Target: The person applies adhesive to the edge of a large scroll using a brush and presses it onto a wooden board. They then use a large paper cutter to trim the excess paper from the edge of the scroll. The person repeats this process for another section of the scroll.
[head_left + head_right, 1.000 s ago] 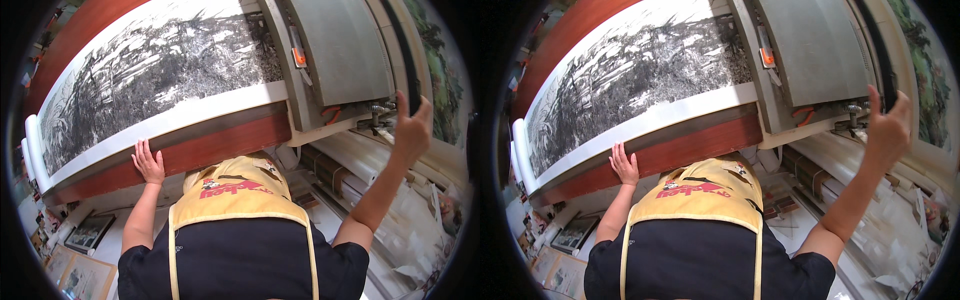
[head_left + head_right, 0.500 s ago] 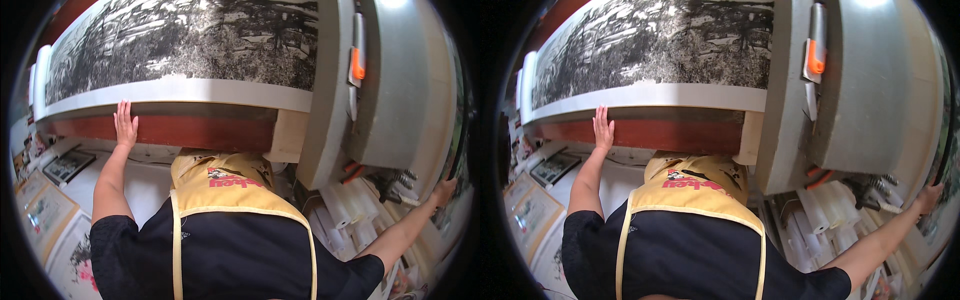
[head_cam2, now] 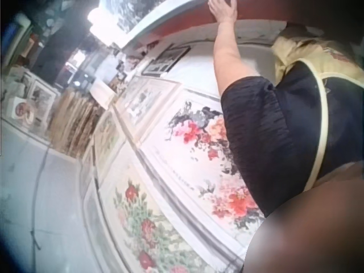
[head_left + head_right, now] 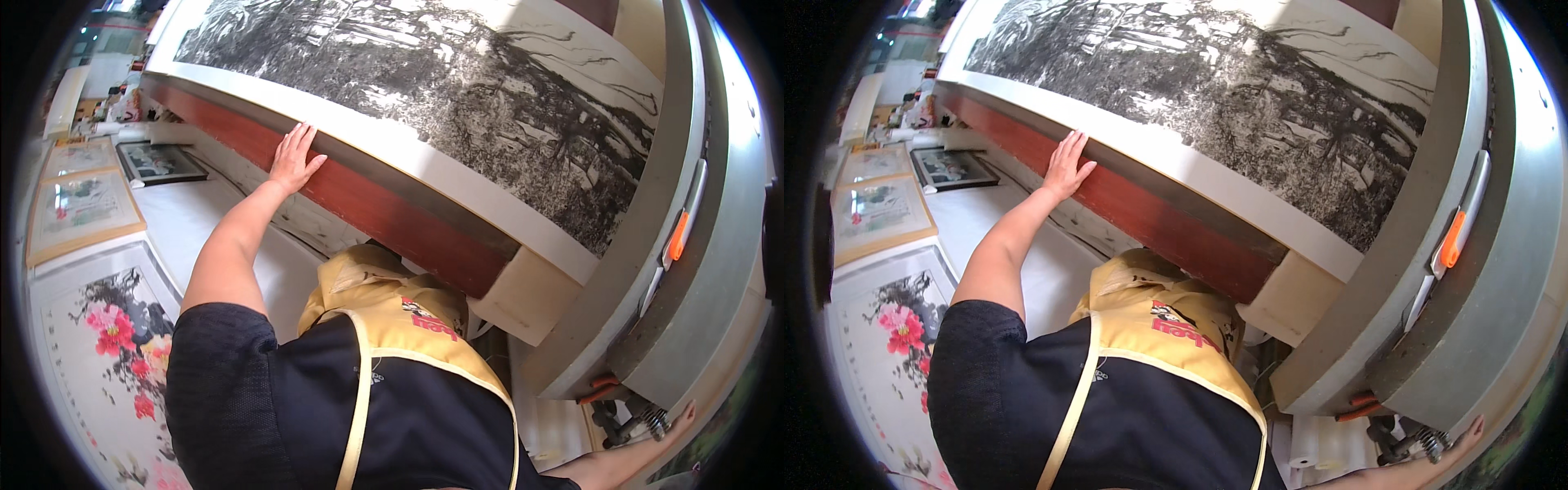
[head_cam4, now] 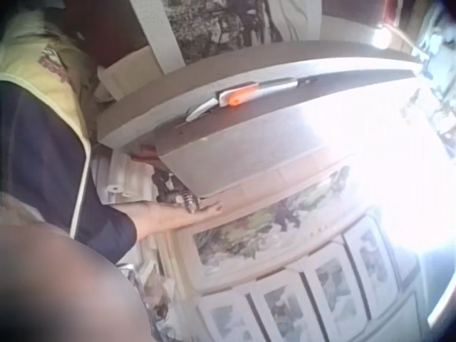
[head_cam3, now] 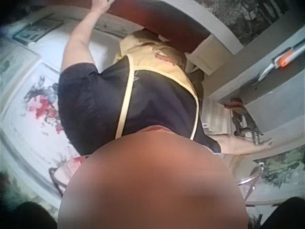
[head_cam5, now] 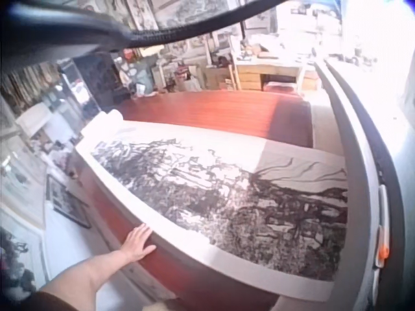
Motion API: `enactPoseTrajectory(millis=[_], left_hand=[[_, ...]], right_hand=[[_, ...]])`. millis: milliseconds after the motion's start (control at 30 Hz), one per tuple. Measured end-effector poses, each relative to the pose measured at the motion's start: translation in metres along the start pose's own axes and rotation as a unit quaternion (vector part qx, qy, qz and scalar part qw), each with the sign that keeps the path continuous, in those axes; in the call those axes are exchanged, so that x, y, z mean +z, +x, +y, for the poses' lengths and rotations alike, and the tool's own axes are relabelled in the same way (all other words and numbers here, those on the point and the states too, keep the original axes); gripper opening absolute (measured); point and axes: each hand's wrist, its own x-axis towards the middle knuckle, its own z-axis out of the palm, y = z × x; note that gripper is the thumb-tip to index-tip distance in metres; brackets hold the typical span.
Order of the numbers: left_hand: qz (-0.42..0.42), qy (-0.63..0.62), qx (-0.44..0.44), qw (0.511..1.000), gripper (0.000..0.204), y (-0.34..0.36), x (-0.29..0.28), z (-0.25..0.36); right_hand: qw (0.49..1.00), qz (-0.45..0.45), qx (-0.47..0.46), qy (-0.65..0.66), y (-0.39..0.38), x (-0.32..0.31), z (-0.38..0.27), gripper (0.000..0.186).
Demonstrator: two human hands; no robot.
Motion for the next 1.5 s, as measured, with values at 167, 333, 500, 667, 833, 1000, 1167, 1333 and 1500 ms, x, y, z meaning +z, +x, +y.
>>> enactPoseTrajectory(millis=[167, 333, 500, 667, 833, 1000, 1167, 1333, 1500], left_hand=[[0.148, -0.025, 0.088, 0.985, 0.059, 0.059, -0.017, -0.047], [0.14, 0.061, 0.192, 0.969, 0.067, 0.145, -0.015, -0.108], [0.134, 0.074, 0.306, 0.94, 0.067, 0.217, -0.014, -0.13], [0.076, 0.074, 0.31, 0.945, 0.071, 0.237, -0.004, -0.146], [0.062, 0.051, 0.29, 0.954, 0.075, 0.235, -0.002, -0.135], [0.035, 0.087, 0.283, 0.954, 0.077, 0.232, -0.014, -0.138], [0.034, 0.102, 0.298, 0.948, 0.081, 0.233, -0.017, -0.141], [0.019, 0.016, 0.337, 0.941, 0.084, 0.24, -0.018, -0.146], [0.002, -0.038, 0.339, 0.94, 0.089, 0.239, -0.023, -0.135]], right_hand=[[0.957, 0.249, 0.114, 0.099, -0.155, 0.033, -0.014, 0.053], [0.902, 0.18, 0.108, 0.377, -0.335, 0.23, -0.099, 0.034], [0.81, 0.0, 0.21, 0.548, -0.434, 0.38, -0.229, 0.023], [0.728, -0.025, 0.314, 0.609, -0.406, 0.425, -0.305, 0.026], [0.752, 0.03, 0.328, 0.571, -0.395, 0.437, -0.306, 0.014], [0.815, 0.01, 0.318, 0.485, -0.389, 0.43, -0.316, 0.012], [0.861, -0.007, 0.296, 0.414, -0.395, 0.439, -0.313, 0.009], [0.868, 0.04, 0.299, 0.395, -0.4, 0.453, -0.332, 0.008], [0.836, 0.151, 0.25, 0.464, -0.446, 0.467, -0.327, 0.013]])
